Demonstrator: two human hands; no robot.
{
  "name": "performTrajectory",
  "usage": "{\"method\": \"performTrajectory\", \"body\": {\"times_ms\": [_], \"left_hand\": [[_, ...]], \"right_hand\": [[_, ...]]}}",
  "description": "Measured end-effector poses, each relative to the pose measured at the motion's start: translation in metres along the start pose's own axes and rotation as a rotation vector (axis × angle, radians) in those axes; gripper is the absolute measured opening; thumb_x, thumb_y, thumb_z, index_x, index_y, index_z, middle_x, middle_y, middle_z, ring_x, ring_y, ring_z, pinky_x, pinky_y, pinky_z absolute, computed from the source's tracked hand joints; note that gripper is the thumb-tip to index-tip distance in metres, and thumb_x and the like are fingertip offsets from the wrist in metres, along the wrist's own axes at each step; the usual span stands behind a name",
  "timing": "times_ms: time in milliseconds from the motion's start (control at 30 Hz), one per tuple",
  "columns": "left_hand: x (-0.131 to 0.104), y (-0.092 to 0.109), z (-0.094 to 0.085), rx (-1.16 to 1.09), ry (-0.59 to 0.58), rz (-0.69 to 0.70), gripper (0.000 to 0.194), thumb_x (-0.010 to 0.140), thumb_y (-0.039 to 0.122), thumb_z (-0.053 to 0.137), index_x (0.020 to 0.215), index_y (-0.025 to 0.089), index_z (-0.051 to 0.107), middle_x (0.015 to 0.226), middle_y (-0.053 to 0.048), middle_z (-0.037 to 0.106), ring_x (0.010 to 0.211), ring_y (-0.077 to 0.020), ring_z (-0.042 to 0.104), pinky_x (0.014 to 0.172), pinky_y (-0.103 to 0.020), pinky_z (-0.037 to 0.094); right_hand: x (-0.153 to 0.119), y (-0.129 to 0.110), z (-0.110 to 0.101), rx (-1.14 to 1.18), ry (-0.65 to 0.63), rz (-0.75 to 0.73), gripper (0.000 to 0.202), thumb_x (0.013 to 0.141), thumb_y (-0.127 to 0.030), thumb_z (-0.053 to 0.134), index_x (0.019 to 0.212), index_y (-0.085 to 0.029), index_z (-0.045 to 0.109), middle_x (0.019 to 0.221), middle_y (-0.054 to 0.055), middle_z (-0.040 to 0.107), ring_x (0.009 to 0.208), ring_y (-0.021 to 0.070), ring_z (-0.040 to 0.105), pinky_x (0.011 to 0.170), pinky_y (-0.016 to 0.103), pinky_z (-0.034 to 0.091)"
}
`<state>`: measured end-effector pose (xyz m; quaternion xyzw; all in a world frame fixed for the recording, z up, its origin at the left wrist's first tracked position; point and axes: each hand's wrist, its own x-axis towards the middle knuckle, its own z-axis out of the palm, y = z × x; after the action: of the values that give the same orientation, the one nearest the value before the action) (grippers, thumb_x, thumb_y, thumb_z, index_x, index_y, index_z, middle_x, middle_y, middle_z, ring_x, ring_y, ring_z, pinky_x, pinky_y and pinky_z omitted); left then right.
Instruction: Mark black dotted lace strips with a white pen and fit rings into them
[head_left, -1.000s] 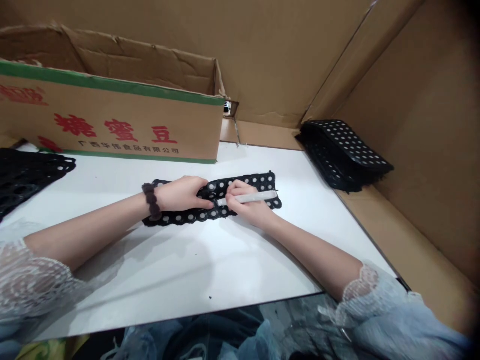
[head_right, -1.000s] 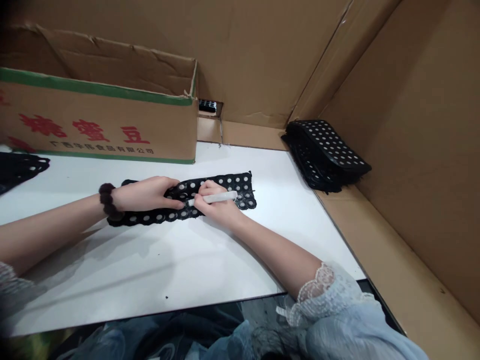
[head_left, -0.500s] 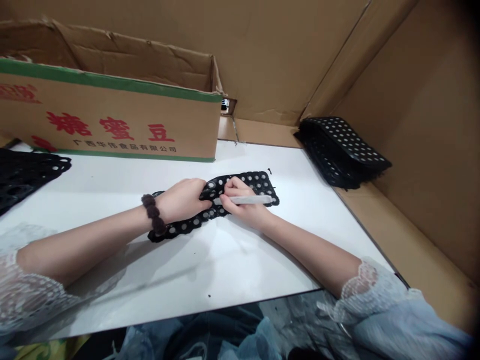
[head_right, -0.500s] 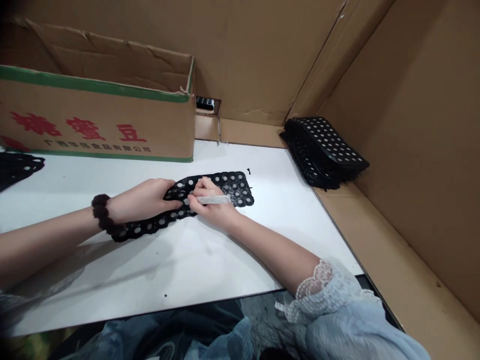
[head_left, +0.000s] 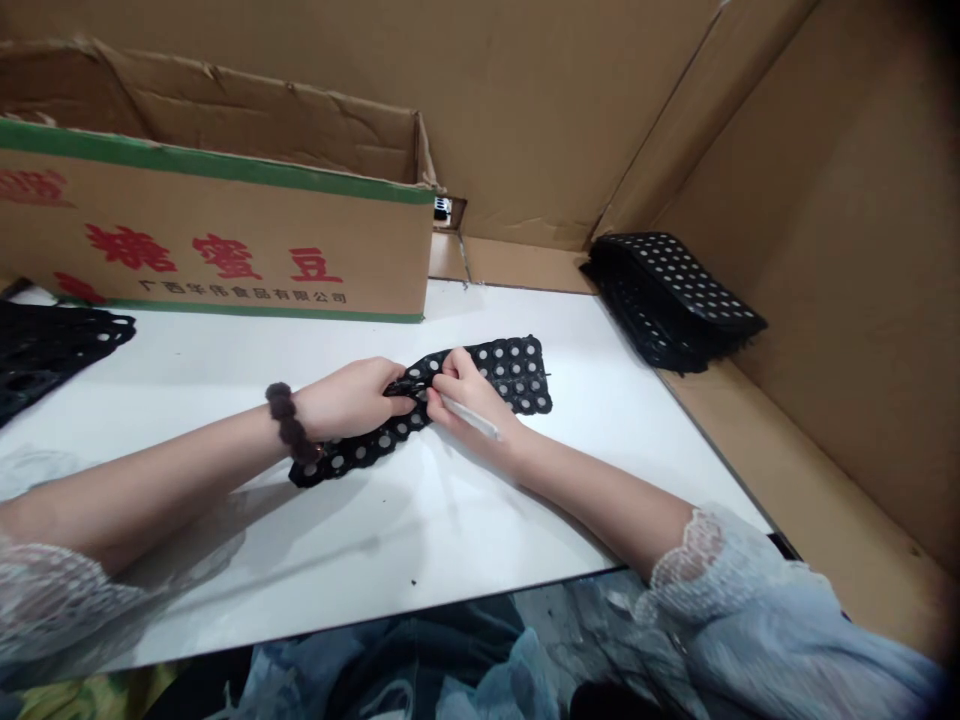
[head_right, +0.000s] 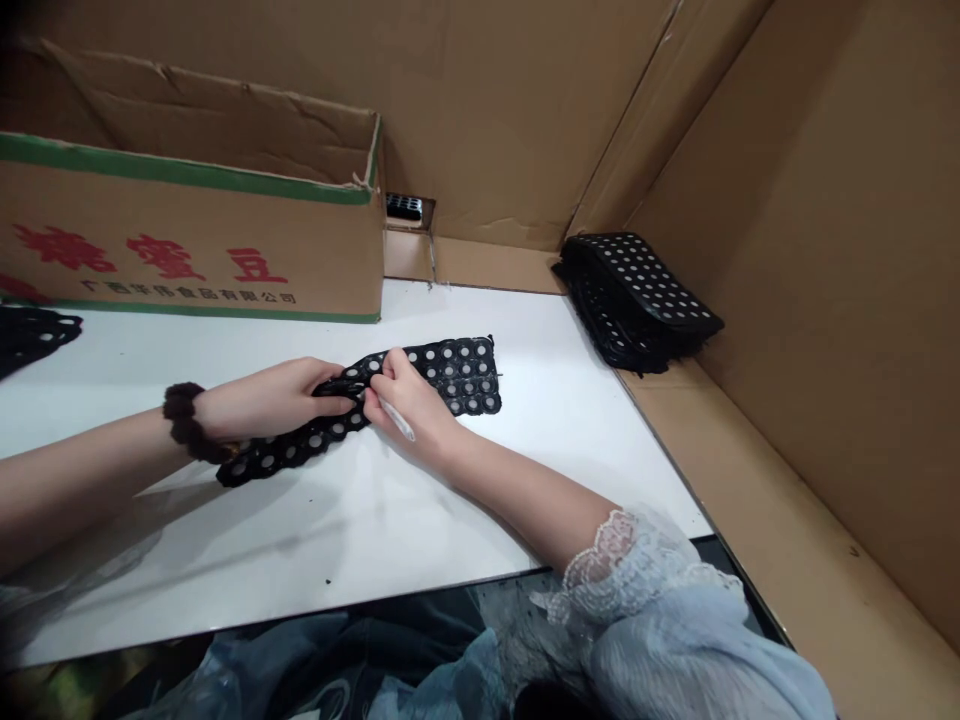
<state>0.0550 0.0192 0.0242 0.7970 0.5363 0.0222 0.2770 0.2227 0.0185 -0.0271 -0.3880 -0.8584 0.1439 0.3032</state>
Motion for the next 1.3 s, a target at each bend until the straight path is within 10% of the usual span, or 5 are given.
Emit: {"method": "performTrajectory", "body": {"times_ms": [333,1300], "left_hand": [[0.002,-0.006,-0.017,0.124,-0.061,0.021,0.030,0.072,0.043,0.042,0.080,0.017,0.054,0.082,-0.006,0.064,0.072,-0.0211,0.056,0.061,-0.027,0.037],[-0.004,-0.008,-0.010,-0.417,-0.309,-0.128,0.018,0.060,0.036,0.057,0.058,0.020,0.050,0.054,0.002,0.056,0.049,-0.0139,0.049,0.046,-0.025,0.035]], "right_hand": [[-0.002,-0.005,-0.017,0.241,0.005,0.091,0.033,0.082,-0.023,0.041,0.051,-0.017,0.035,0.070,0.001,0.036,0.067,0.0104,0.043,0.065,0.026,0.038],[-0.004,-0.010,-0.004,0.112,-0.073,0.013,0.029,0.080,-0.019,0.042,0.053,-0.018,0.032,0.076,0.002,0.034,0.070,0.0103,0.041,0.070,0.025,0.040]]}}
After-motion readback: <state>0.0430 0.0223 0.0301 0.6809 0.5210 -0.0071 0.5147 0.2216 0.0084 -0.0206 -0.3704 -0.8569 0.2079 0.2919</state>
